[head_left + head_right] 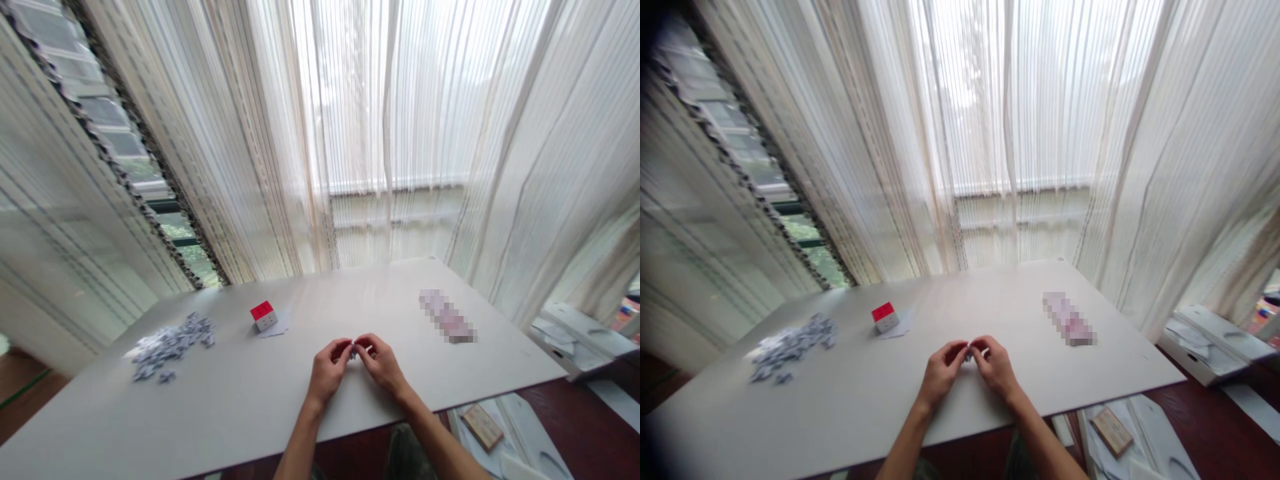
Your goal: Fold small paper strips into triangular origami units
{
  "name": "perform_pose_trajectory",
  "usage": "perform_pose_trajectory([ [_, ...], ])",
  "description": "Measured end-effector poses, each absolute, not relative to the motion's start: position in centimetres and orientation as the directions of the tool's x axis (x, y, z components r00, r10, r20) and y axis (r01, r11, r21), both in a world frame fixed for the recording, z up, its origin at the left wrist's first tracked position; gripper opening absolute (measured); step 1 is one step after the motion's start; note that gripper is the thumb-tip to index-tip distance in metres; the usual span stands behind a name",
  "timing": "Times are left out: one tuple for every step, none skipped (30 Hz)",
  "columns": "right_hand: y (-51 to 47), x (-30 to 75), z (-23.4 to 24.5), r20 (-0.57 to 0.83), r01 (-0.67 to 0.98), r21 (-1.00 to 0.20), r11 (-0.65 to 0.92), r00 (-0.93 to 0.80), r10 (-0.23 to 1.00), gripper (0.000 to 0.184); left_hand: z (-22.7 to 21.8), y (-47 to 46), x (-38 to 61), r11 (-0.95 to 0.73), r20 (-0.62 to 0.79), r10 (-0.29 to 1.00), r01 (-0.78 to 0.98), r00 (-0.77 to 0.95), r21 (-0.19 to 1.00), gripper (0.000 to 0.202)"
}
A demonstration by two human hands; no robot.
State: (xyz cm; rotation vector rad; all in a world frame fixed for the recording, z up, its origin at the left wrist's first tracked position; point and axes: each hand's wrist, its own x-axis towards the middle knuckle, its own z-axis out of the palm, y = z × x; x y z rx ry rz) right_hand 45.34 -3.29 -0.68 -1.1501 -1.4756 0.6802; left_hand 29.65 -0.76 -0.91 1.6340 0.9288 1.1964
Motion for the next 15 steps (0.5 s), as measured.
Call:
perform_pose_trajectory([
  [-3.27,45.33,-0.72,0.399,0.290,-0.885,0.366,0.065,0.915,0.018,-0.80,-0.81,29.64,-0.332,0.305,0.917,0.069,0.257,0.941,0.028],
  [-3.25,45.33,-0.76,0.400,0.287,-0.885,0.366,0.066,0.914,0.018,-0.69,-0.85,29.64,-0.333,0.306,0.916,0.070,0.259,0.940,0.027],
  [-3.23,45.35,-0.81,0.400,0.285,-0.885,0.368,0.065,0.914,0.018,-0.58,-0.90,29.65,-0.335,0.306,0.915,0.071,0.262,0.940,0.026],
  [-3.22,45.38,-0.86,0.401,0.283,-0.886,0.368,0.066,0.914,0.018,-0.49,-0.96,29.66,-0.336,0.306,0.913,0.072,0.269,0.939,0.026],
  [-3.21,45.43,-0.89,0.401,0.281,-0.886,0.368,0.068,0.913,0.019,-0.41,-1.00,29.68,-0.337,0.305,0.911,0.073,0.279,0.939,0.025],
  [-3.21,45.48,-0.90,0.401,0.281,-0.887,0.367,0.071,0.913,0.019,-0.34,-1.04,29.70,-0.337,0.303,0.908,0.075,0.289,0.939,0.025],
  [-3.21,45.53,-0.90,0.400,0.281,-0.887,0.366,0.074,0.914,0.020,-0.29,-1.06,29.71,-0.336,0.301,0.906,0.076,0.297,0.939,0.024],
  [-3.22,45.57,-0.87,0.399,0.282,-0.888,0.364,0.077,0.914,0.020,-0.27,-1.06,29.73,-0.334,0.298,0.906,0.076,0.300,0.939,0.024],
  [-3.25,45.60,-0.82,0.399,0.283,-0.888,0.363,0.078,0.914,0.021,-0.26,-1.04,29.73,-0.331,0.296,0.907,0.076,0.299,0.940,0.024],
  [-3.27,45.62,-0.76,0.398,0.282,-0.888,0.363,0.077,0.914,0.022,-0.28,-0.99,29.73,-0.328,0.294,0.910,0.074,0.292,0.942,0.024],
  [-3.30,45.61,-0.69,0.397,0.281,-0.888,0.363,0.072,0.915,0.022,-0.32,-0.93,29.73,-0.324,0.293,0.914,0.069,0.281,0.944,0.024],
  [-3.34,45.59,-0.63,0.396,0.280,-0.888,0.364,0.067,0.916,0.023,-0.39,-0.85,29.71,-0.319,0.293,0.918,0.062,0.266,0.946,0.024],
  [-3.37,45.55,-0.59,0.396,0.278,-0.889,0.365,0.060,0.916,0.023,-0.48,-0.76,29.68,-0.315,0.293,0.923,0.051,0.250,0.948,0.024],
  [-3.40,45.50,-0.57,0.394,0.275,-0.889,0.367,0.051,0.918,0.023,-0.58,-0.67,29.65,-0.311,0.293,0.927,0.040,0.234,0.950,0.024],
  [-3.42,45.46,-0.57,0.393,0.274,-0.889,0.368,0.042,0.919,0.023,-0.69,-0.59,29.61,-0.307,0.293,0.930,0.030,0.220,0.951,0.025],
])
